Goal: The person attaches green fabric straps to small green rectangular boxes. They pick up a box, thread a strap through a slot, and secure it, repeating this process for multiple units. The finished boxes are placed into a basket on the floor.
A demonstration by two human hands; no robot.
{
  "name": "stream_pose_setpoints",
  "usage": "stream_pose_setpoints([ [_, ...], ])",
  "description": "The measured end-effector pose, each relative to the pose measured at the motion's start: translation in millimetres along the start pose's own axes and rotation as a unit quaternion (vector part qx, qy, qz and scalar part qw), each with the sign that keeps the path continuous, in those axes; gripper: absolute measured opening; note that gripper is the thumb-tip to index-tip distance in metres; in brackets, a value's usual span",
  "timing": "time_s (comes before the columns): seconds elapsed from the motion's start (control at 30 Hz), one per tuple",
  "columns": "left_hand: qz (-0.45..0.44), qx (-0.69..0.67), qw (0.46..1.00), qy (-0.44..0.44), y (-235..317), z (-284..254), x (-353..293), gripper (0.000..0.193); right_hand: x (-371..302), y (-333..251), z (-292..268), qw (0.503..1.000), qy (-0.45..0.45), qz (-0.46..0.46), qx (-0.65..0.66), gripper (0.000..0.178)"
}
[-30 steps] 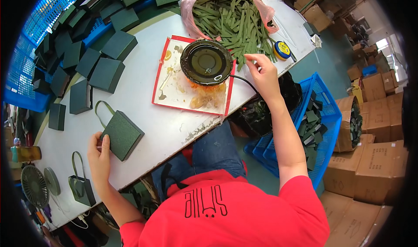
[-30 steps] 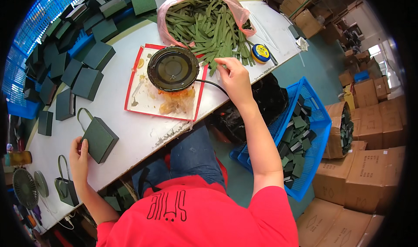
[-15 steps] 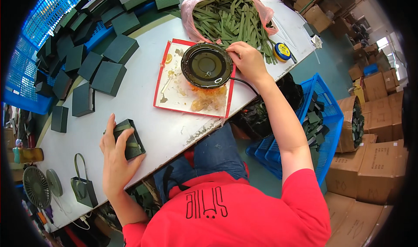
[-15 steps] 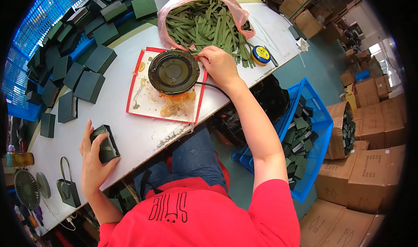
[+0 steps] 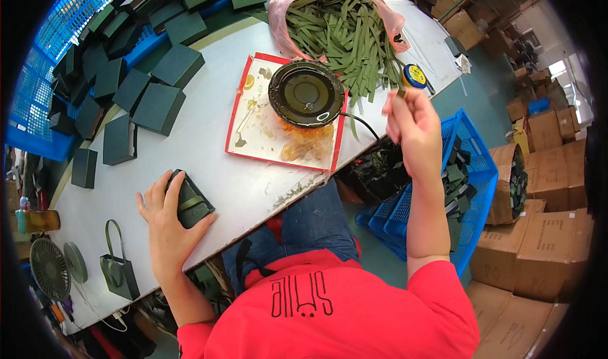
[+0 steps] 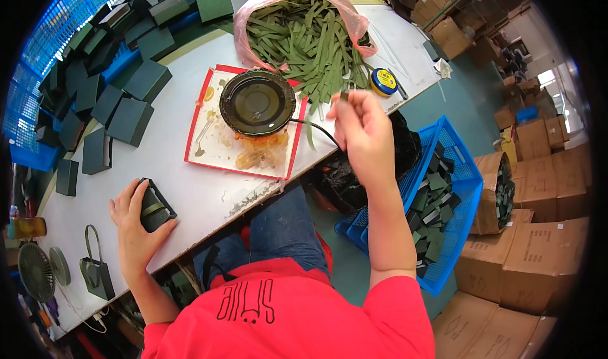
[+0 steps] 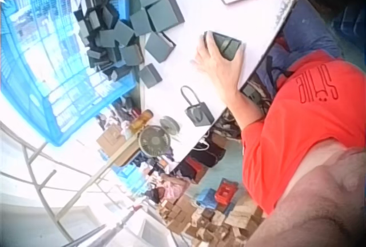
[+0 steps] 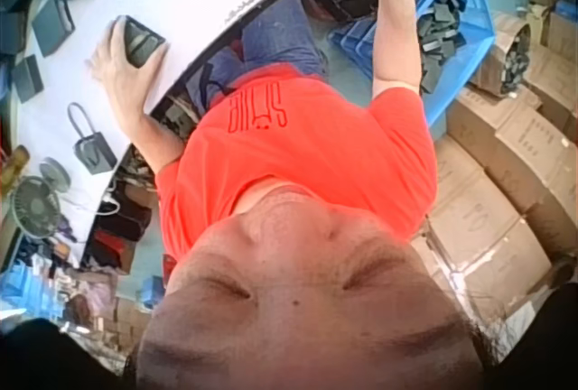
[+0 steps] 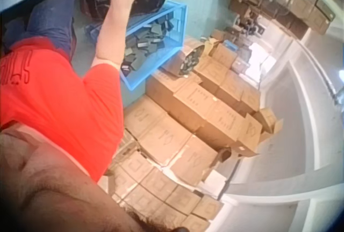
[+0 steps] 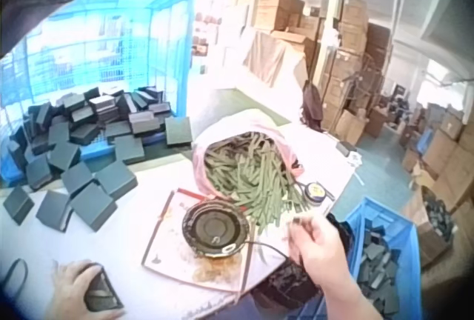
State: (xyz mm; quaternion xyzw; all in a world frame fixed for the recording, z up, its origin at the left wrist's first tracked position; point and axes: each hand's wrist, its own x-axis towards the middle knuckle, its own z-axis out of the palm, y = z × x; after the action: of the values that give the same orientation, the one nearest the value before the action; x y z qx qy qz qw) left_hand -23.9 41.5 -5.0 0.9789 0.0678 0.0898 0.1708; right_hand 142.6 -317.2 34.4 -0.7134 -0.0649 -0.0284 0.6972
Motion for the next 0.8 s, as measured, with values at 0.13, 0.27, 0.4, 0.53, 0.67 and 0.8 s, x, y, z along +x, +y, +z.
stream_pose_setpoints([
  [0.13,0.008,-0.012,1.000,0.001,5,3,5,0.084,-45,-6,16,0.990,-0.060,0.125,0.023,0.015],
  [0.27,0.012,-0.047,0.999,-0.001,7,8,7,0.082,-45,18,37,0.975,-0.083,0.178,0.103,0.020],
  [0.4,0.017,-0.062,0.998,-0.005,8,8,7,0.080,-39,36,46,0.967,-0.081,0.187,0.150,0.020],
  [0.53,0.022,-0.055,0.998,-0.006,7,8,6,0.080,-33,44,47,0.963,-0.072,0.193,0.172,0.018],
  [0.67,0.015,-0.057,0.998,-0.002,9,9,6,0.080,-30,46,50,0.966,-0.059,0.193,0.160,0.019],
  [0.8,0.004,-0.055,0.998,0.000,10,9,4,0.081,-26,47,51,0.966,-0.046,0.194,0.165,0.018],
])
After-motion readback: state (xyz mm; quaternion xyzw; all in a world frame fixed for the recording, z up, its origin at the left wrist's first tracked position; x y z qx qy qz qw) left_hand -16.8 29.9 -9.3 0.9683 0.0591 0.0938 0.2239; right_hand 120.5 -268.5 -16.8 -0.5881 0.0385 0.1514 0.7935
